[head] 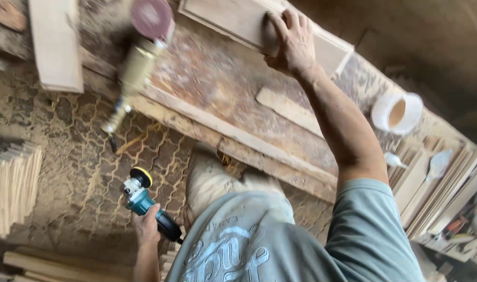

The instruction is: Sanding wooden planks with a power tool and applying wood glue.

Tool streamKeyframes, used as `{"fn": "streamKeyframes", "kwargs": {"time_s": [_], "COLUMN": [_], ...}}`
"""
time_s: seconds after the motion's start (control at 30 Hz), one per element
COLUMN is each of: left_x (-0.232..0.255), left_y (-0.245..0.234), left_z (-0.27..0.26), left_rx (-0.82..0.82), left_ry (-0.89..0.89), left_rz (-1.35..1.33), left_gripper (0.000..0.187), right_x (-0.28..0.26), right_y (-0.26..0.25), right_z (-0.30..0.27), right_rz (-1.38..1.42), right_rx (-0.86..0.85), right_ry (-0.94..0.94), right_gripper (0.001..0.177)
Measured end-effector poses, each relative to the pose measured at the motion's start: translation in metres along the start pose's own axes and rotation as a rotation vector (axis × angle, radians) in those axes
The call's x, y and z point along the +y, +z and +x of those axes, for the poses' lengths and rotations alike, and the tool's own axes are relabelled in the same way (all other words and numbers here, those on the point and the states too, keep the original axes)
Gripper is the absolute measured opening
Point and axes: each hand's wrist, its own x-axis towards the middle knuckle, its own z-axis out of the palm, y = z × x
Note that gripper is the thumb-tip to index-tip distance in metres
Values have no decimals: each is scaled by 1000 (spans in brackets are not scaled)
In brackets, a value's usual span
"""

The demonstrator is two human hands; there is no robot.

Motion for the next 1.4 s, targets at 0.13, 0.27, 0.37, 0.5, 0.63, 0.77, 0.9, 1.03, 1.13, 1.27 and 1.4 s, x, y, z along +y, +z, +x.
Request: {"fn": "streamKeyframes", "kwargs": {"time_s": [0.13,0.27,0.37,0.5,0.63,0.77,0.9,1.03,1.13,1.27,1.4], "left_x": [-8,-22,-27,2,19,72,93,126,140,152,144], "left_y": [25,55,74,105,118,153,167,188,184,164,145], "left_z": [-75,-119,-140,-159,-163,-162,-128,-119,-111,-115,-114], "left_rx": [3,-29,-122,-309,-312,-422,-534,-444,-433,-435,-504], "left_ry": [85,30,75,108,169,323,498,494,523,465,614], "left_rz": [31,65,159,249,347,570,705,854,759,654,460], "left_gripper": [57,52,52,61,60,67,70,66,66,63,72], "right_x": [-12,-46,-41,-26,-22,2,26,10,-29,-106,-118], "right_y": [32,61,84,72,64,59,46,22,18,43,138], "right_z": [-126,-242,-299,-297,-311,-351,-380,-345,-284,-173,-110], "right_rz": [136,178,184,159,218,116,64,85,19,177,83], "right_rx": [-25,-129,-50,-73,-178,-155,-221,-314,-313,-276,-174], "right_ry": [50,86,85,131,169,170,191,198,134,-122,-272], "right_gripper": [92,87,75,79,90,86,83,88,100,63,69]}}
